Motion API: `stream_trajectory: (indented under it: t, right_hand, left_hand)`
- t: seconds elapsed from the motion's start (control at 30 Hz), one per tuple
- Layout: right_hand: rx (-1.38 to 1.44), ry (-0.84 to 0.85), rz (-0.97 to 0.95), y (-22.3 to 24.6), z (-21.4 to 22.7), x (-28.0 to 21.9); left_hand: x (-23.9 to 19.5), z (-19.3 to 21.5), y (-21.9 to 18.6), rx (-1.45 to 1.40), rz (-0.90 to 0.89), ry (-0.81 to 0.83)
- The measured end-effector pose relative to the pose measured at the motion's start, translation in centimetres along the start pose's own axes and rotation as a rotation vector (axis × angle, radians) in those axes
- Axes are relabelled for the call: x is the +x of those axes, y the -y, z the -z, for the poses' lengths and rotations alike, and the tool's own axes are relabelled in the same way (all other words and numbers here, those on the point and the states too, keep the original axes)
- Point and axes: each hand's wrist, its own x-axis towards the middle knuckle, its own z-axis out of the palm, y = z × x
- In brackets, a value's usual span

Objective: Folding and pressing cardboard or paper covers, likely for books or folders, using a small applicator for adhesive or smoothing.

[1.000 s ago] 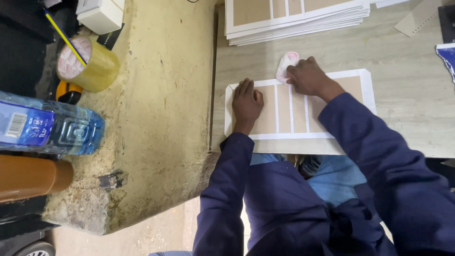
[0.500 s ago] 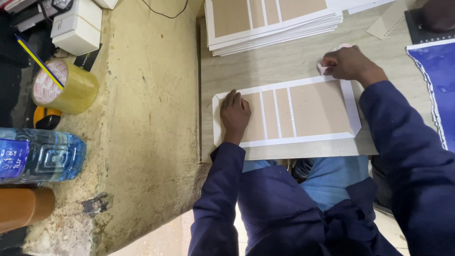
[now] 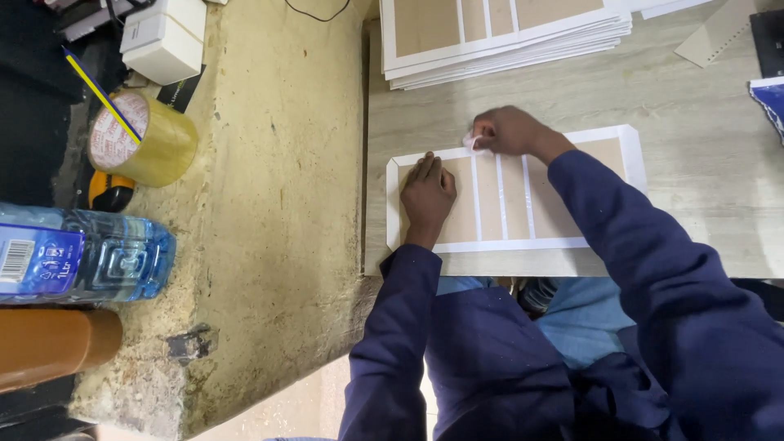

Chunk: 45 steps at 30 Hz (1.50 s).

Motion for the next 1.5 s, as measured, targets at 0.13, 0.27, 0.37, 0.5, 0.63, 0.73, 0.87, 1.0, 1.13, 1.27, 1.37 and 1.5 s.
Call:
stream_trajectory:
  t: [0.13, 0.27, 0.37, 0.5, 0.63, 0.73, 0.87, 1.0, 1.13, 1.27, 1.37, 1.5]
  right_hand:
    - [-0.108, -0.113, -0.084, -1.0, -1.6, 4.6]
    - [-0.086, -0.104, -0.035, 3.7, -4.7, 8.1]
    - [-0.009, -0.036, 0.037, 8.2, -8.7, 9.6]
    - [0.062, 0.076, 0.119, 11.6, -10.3, 8.3]
    - [0.223, 0.045, 0.094, 10.7, -7.6, 5.3]
    - [0.126, -0.146, 0.071, 4.1, -7.7, 5.8]
    - [0.131, -0.389, -0.152, 1.4, -2.5, 0.8]
    - [0.149, -0.486, -0.063, 2.6, 0.2, -4.6]
    - [-0.023, -0.293, -0.059, 1.1, -2.6, -5.4]
    - [-0.290, -0.031, -0.123, 4.5, -4.2, -7.1]
    - [-0.374, 0.102, -0.134, 7.0, -5.7, -9.8]
    - [-0.406, 0.157, -0.139, 8.6, -6.7, -14.3]
  left_hand:
    - [0.5, 1.2, -0.7, -0.034, -0.012, -0.051]
    - [1.1, 2.2, -1.2, -0.040, -0.013, -0.084]
    - [-0.1, 1.1, -0.4, -0.045, 0.048, 0.101]
    - [-1.3, -0.6, 0.6, -0.042, 0.070, 0.180]
    - [-0.6, 1.0, 0.2, -0.062, -0.042, 0.064]
    - [-0.1, 3.3, -0.4, -0.227, -0.001, 0.044]
    - [-0.6, 8.4, -2.6, -0.434, 0.223, 0.171]
    - [-7.1, 12.3, -5.2, -0.632, 0.532, 0.097]
    - [-13.7, 15.6, -6.4, -0.739, 0.806, 0.093]
    - [-17.2, 15.9, -3.4, -1.040, 1.369, 0.182]
    - [-18.1, 16.6, -0.9, -1.130, 1.364, 0.073]
    - [-17.3, 16.7, 1.4, -0.904, 1.097, 0.020]
